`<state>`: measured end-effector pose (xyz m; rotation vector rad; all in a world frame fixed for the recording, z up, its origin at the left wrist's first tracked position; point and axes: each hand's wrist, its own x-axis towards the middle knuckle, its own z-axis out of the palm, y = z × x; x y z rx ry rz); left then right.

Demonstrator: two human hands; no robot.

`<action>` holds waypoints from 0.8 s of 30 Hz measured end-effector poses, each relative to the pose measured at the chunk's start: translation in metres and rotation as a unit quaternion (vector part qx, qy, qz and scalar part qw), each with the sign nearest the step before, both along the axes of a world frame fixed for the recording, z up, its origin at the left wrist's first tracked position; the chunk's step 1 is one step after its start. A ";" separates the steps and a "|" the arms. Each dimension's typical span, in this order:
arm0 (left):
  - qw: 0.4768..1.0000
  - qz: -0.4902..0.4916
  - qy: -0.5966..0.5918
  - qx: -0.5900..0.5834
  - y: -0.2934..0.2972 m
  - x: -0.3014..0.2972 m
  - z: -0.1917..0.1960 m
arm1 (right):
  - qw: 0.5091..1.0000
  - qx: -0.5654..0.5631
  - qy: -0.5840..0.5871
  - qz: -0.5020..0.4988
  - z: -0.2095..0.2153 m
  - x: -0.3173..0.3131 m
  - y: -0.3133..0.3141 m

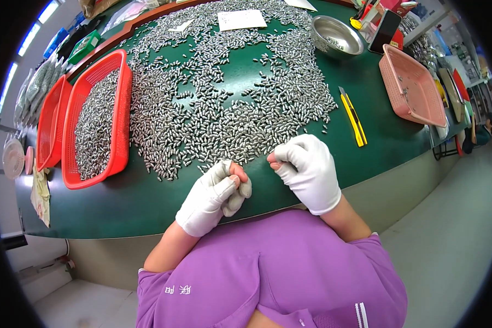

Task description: Inspecting and deburring small metal components using a utility knife at a workshop bench.

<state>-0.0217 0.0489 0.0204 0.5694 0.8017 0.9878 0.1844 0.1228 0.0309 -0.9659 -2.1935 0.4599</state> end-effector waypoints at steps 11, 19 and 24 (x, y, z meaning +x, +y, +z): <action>0.998 -0.025 0.057 -0.025 0.002 0.002 0.014 | 0.993 -0.037 0.061 0.089 -0.001 -0.005 -0.002; 0.997 -0.028 0.069 -0.037 0.000 0.001 0.010 | 0.982 -0.062 0.092 0.151 0.001 -0.018 -0.009; 0.999 0.001 0.005 -0.035 0.000 0.000 0.006 | 0.984 -0.042 0.125 0.118 -0.001 -0.014 -0.008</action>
